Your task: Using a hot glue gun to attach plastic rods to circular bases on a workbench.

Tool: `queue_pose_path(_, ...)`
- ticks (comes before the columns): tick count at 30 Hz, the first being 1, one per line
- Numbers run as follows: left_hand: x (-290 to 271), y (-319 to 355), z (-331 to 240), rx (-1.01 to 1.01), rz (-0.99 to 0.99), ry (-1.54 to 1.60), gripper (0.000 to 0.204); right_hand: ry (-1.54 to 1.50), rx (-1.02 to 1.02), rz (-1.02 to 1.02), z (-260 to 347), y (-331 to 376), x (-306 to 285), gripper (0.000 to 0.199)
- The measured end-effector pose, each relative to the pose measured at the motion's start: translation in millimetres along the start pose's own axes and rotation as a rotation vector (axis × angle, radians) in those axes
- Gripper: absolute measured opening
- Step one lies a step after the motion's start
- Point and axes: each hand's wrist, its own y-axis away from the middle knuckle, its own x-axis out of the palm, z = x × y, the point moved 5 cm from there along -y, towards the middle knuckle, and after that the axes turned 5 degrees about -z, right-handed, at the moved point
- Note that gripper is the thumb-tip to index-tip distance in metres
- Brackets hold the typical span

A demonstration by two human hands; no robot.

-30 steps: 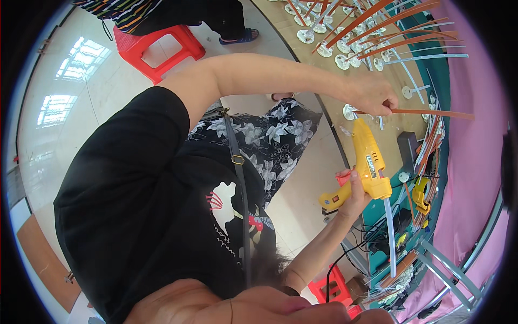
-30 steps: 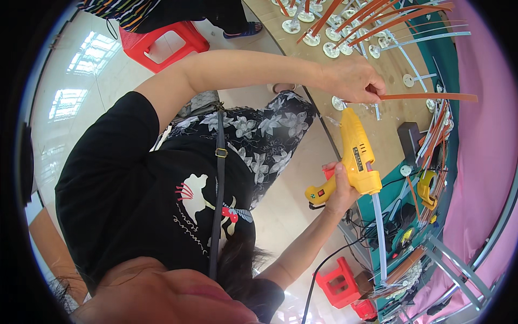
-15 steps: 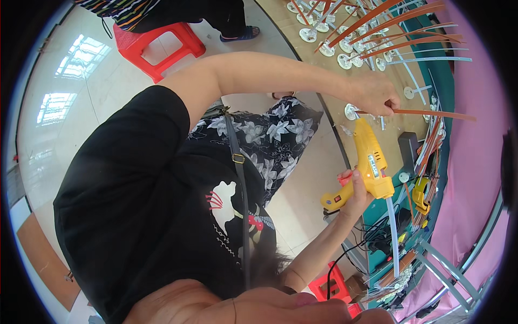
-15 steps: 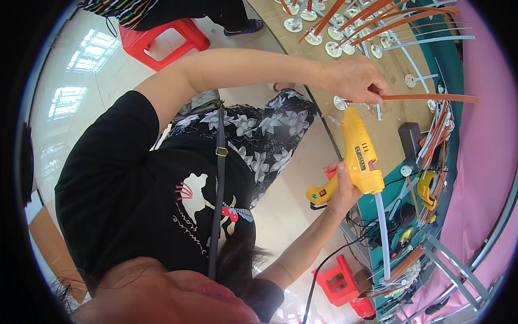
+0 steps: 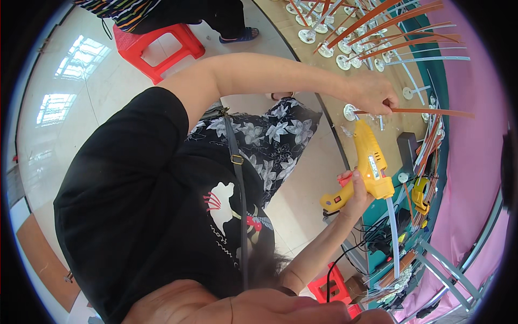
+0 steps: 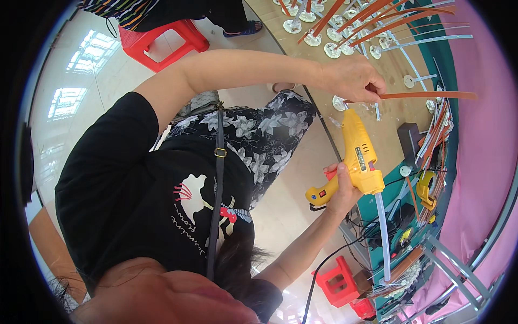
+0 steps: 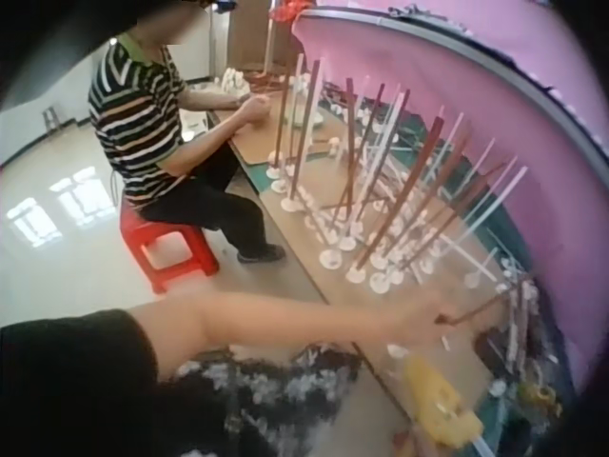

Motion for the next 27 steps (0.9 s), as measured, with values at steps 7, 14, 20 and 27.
queue_pose_path(7, -4.5, 0.4, 2.9, -0.001, 0.007, -0.001, 0.015, -0.019, -0.025, 0.018, -6.2, -6.7, -3.6, 0.036)
queue_pose_path(14, -3.2, -2.0, 4.2, 0.034, 0.0, -0.02, 0.016, -0.027, 0.03, 0.052, -8.9, -6.4, -9.8, 0.035)
queue_pose_path(20, -4.6, 1.1, 2.1, 0.021, 0.005, -0.002, 0.018, -0.019, 0.048, 0.055, -10.8, -9.0, -10.5, 0.043)
queue_pose_path(27, -5.7, 2.7, 3.6, 0.008, 0.017, -0.005, 0.017, 0.025, 0.072, 0.048, 2.4, -11.0, -1.6, 0.027)
